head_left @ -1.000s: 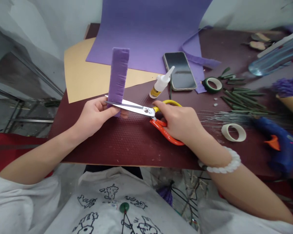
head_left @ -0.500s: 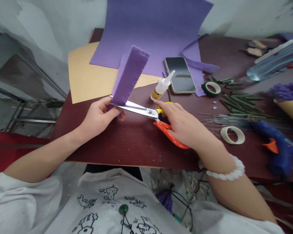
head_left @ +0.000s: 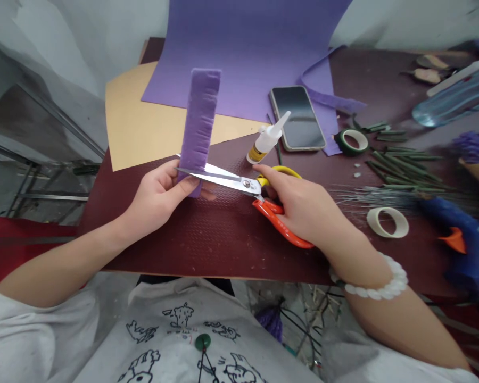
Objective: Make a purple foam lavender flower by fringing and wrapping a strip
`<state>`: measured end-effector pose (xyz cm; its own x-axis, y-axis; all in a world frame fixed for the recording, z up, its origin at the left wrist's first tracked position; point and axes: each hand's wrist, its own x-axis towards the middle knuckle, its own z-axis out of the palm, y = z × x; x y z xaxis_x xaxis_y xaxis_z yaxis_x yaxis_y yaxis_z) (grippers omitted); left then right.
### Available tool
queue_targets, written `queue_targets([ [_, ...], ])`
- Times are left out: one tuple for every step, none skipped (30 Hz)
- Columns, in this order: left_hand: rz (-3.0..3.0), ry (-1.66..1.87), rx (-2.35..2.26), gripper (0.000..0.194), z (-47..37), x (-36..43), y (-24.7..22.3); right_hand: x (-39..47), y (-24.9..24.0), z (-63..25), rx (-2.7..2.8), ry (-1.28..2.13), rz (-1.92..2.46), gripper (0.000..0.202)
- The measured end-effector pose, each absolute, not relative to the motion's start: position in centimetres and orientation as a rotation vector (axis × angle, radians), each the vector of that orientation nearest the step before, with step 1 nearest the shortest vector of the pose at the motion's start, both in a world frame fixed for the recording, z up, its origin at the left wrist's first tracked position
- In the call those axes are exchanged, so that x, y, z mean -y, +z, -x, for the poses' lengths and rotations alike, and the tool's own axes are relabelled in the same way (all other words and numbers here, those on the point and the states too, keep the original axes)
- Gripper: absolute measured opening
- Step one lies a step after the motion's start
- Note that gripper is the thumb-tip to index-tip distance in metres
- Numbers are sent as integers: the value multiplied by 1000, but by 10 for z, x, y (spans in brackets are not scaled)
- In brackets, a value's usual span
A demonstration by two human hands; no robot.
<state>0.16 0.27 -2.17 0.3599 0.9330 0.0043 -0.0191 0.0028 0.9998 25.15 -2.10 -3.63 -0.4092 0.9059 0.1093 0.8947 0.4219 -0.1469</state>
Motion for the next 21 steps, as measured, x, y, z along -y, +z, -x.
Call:
queue_targets([
  [-1342,949,-900,13,-1,-3,-22,21,-36,-252,2503,89,1599,53],
  [-1337,950,-876,13,-1,-3,-23,21,-36,-252,2507,79,1596,53],
  [-1333,954,-854,12,0,-4,-24,21,-36,-252,2509,66,1592,53],
  [-1328,957,-837,12,0,-4,-24,22,-36,-253,2509,50,1587,53],
  [-1324,961,-826,12,1,-5,-25,22,-36,-253,2506,32,1581,53],
  [-1322,966,-822,13,1,-5,-25,22,-36,-253,2503,16,1576,53],
  [-1320,971,-826,14,2,-5,-25,22,-36,-254,2501,2,1571,53],
  [-1321,968,-841,15,2,-5,-24,22,-36,-254,2499,-7,1569,53],
  [-1325,956,-867,16,2,-5,-24,22,-36,-254,2501,-10,1571,52],
  [-1329,939,-896,18,1,-4,-23,22,-36,-254,2505,-9,1574,52],
  [-1332,921,-927,19,1,-4,-23,22,-36,-253,2509,-6,1578,51],
  [-1333,903,-954,20,1,-4,-22,22,-36,-253,2512,-3,1582,51],
  [-1332,886,-973,21,1,-4,-22,22,-36,-253,2516,-1,1584,51],
  [-1331,871,-986,22,0,-4,-21,22,-36,-252,2519,-1,1583,51],
  [-1331,855,-998,23,0,-5,-21,22,-36,-252,2522,-5,1580,51],
  [-1333,836,-1013,23,1,-5,-20,22,-36,-252,2523,-12,1577,50],
  [-1339,820,-1027,23,1,-5,-20,22,-37,-252,2525,-20,1572,50],
  [-1348,808,-1041,22,1,-5,-19,22,-37,-252,2526,-28,1565,50],
  [-1358,799,-1053,21,1,-5,-18,22,-37,-252,2527,-35,1559,50],
  [-1369,795,-1061,19,1,-5,-18,22,-38,-253,2526,-40,1552,49],
  [-1378,794,-1067,18,2,-5,-17,22,-39,-253,2524,-45,1548,48],
])
